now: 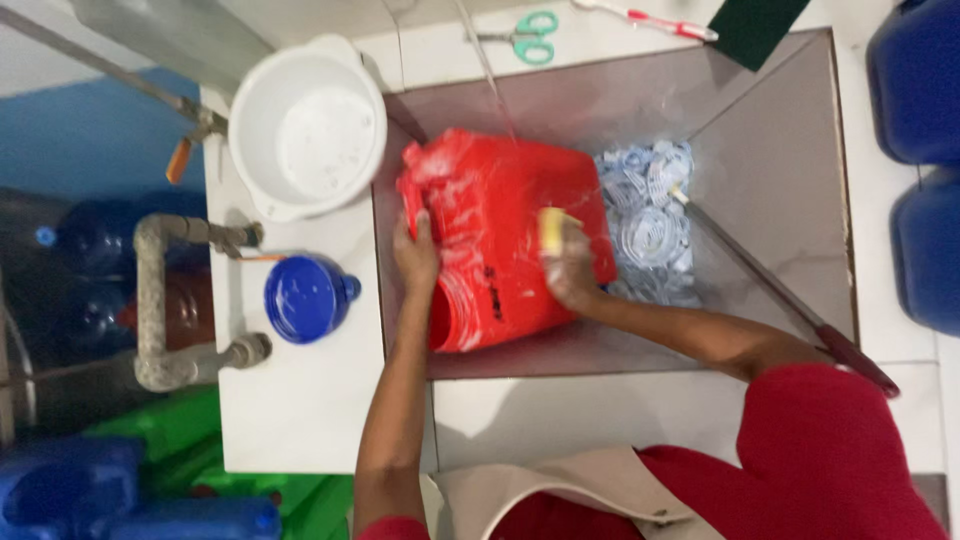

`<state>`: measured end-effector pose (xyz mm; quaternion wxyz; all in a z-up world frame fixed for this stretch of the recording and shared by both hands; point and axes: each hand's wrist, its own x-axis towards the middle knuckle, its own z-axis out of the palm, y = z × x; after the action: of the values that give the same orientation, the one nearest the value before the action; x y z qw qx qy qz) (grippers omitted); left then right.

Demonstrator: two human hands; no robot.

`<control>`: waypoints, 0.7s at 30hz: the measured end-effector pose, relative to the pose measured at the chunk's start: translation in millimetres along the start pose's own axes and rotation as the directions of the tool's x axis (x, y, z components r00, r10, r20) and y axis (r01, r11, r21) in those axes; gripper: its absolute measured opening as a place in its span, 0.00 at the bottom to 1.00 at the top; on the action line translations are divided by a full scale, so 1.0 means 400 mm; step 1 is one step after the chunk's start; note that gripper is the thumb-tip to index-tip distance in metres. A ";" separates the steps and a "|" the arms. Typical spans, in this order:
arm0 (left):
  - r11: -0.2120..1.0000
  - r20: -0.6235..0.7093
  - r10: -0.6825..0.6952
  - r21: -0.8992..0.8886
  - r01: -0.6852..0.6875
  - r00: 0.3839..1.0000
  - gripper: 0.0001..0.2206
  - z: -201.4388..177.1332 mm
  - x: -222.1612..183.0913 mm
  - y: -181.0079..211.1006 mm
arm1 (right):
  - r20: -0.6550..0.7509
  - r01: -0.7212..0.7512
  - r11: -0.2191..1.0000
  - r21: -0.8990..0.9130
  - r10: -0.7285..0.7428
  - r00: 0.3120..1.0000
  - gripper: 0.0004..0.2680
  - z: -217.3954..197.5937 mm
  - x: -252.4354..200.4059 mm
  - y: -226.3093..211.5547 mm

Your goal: The person washes the lids and interiors of plastic water containers using a sponge and soapy water in a sink, then rinses them under a stream of water.

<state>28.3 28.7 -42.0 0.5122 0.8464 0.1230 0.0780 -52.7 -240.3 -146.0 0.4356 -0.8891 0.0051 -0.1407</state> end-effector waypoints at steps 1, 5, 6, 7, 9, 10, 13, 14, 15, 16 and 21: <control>0.997 0.004 -0.003 0.082 0.003 1.000 0.19 0.005 -0.011 0.017 | 0.050 0.266 0.963 -0.043 -0.264 0.963 0.19 -0.003 0.013 -0.058; 0.930 0.001 0.263 0.266 -0.254 0.965 0.21 0.053 -0.029 0.120 | 0.500 0.721 0.687 0.087 -0.656 0.565 0.15 0.008 0.335 -0.277; 0.886 0.007 0.380 0.284 -0.366 0.925 0.22 0.060 -0.045 0.133 | 0.703 0.715 0.699 0.009 -0.513 0.493 0.12 0.009 0.399 -0.312; 0.899 0.034 0.369 0.241 -0.366 0.929 0.23 0.063 -0.053 0.140 | 0.753 0.752 0.658 -0.022 -0.485 0.446 0.12 -0.001 0.417 -0.333; 0.918 0.073 0.363 0.142 -0.370 0.929 0.25 0.086 -0.048 0.156 | 0.843 0.833 0.547 -0.081 -0.409 0.350 0.12 -0.049 0.440 -0.359; 0.956 0.102 0.279 0.068 -0.286 0.955 0.26 0.100 -0.021 0.167 | 0.756 0.772 0.635 -0.021 -0.496 0.428 0.11 -0.084 0.421 -0.369; 0.999 0.145 0.040 -0.040 -0.035 0.989 0.29 0.116 0.000 0.149 | 0.442 0.563 0.826 0.036 -0.518 0.732 0.18 -0.208 0.241 -0.383; 1.000 0.105 0.001 -0.028 0.002 0.994 0.29 0.132 0.007 0.146 | 0.375 0.524 0.847 0.087 -0.515 0.771 0.22 -0.241 0.182 -0.393; 0.999 0.063 -0.033 -0.025 0.035 0.997 0.30 0.157 0.019 0.154 | 0.305 0.492 0.860 0.135 -0.509 0.805 0.27 -0.279 0.137 -0.403; 0.995 0.013 -0.035 -0.091 0.036 0.999 0.32 0.186 0.026 0.169 | 0.235 0.463 0.867 0.185 -0.496 0.836 0.32 -0.314 0.126 -0.406; 0.979 0.103 0.025 0.198 -0.045 0.994 0.29 0.217 -0.033 0.271 | 0.427 0.311 0.923 0.226 -0.381 0.820 0.23 -0.452 0.295 -0.324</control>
<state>51.8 -96.8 13.8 0.4286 0.8985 0.0896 0.0316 -0.2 -315.1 88.4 0.4551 -0.8481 -0.2713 -0.0013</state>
